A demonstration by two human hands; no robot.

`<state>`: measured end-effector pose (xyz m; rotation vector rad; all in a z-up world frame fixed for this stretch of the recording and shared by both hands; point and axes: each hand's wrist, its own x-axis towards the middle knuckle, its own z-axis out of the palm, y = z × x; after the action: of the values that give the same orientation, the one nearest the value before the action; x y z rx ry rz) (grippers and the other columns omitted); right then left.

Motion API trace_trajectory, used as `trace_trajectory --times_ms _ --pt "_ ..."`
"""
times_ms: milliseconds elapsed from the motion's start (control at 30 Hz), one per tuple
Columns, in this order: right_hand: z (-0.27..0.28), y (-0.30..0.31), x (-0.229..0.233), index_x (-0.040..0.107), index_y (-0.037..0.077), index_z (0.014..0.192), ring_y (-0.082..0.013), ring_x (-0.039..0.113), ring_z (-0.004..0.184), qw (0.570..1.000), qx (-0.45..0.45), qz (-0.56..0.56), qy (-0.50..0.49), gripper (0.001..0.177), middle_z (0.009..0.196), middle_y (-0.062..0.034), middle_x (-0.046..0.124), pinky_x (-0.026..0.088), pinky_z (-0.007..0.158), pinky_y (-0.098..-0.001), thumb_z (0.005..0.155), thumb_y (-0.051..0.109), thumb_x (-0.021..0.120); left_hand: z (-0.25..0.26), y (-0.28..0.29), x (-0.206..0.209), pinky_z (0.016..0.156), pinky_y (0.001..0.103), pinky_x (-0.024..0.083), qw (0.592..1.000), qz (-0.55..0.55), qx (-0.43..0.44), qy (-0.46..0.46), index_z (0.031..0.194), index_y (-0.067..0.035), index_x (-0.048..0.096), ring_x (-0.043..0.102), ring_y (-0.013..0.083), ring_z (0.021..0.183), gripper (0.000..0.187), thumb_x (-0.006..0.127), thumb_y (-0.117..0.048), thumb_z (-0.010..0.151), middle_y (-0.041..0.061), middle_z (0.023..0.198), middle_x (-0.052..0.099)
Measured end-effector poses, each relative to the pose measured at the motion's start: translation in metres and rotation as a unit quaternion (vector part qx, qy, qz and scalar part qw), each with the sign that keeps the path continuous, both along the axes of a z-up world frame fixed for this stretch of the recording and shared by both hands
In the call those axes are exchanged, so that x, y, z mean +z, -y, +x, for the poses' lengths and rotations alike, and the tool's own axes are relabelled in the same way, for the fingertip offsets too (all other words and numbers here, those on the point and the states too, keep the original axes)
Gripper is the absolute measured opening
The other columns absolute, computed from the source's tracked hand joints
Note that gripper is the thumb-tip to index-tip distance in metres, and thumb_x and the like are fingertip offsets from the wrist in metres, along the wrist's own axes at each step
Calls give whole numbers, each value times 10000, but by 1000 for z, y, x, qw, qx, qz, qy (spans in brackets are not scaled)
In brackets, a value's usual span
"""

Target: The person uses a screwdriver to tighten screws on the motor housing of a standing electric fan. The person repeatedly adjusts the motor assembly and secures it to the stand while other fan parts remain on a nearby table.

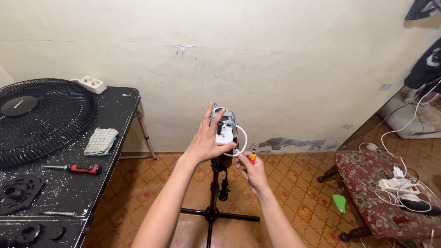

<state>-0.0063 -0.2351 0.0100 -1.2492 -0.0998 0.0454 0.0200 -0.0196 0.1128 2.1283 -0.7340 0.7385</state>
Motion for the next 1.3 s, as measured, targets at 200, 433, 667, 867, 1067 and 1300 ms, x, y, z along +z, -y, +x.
trace_trajectory --times_ms 200,433,667,867,1067,1300 --pt "5 -18 -4 734 1 1071 -149 601 902 924 -126 -228 281 110 1026 -79 605 490 776 -261 995 45 668 -20 5 -9 1112 537 457 995 -92 33 -35 1578 -193 318 394 504 1449 1102 893 -510 693 297 1645 195" --pt "13 -39 3 731 34 1159 -206 603 902 877 -235 -331 257 316 1025 -107 559 510 773 -318 852 16 659 -21 3 1 981 526 547 987 -47 93 -119 1473 -247 426 585 455 1281 1017 897 -558 626 228 1617 314" --pt "32 -15 -22 564 51 1297 -254 599 1253 909 -187 -195 319 366 1448 -160 495 531 983 -370 941 -32 549 -15 -9 -9 1056 521 501 993 -75 42 -81 1505 -245 395 506 458 1379 984 873 -418 662 236 1632 318" --pt "63 0 -11 430 77 1544 -117 500 848 982 14 -110 156 691 1335 -112 616 431 660 -234 855 36 463 -14 -7 -11 1090 508 484 993 -81 29 -83 1509 -251 383 486 457 1397 980 874 -392 674 237 1637 302" --pt "68 22 8 600 -37 1373 -80 442 536 995 70 -57 28 620 1019 -140 683 419 454 -211 775 45 455 -12 -9 -6 1096 503 475 990 -77 20 -113 1507 -269 379 478 444 1407 988 870 -389 657 221 1643 296" --pt "60 41 15 711 -99 1163 -78 436 519 988 156 -1 1 505 881 -101 679 362 432 -224 732 -13 464 -11 -7 -5 1095 509 467 990 -63 29 -120 1525 -271 356 459 445 1417 1023 883 -441 665 219 1653 263"
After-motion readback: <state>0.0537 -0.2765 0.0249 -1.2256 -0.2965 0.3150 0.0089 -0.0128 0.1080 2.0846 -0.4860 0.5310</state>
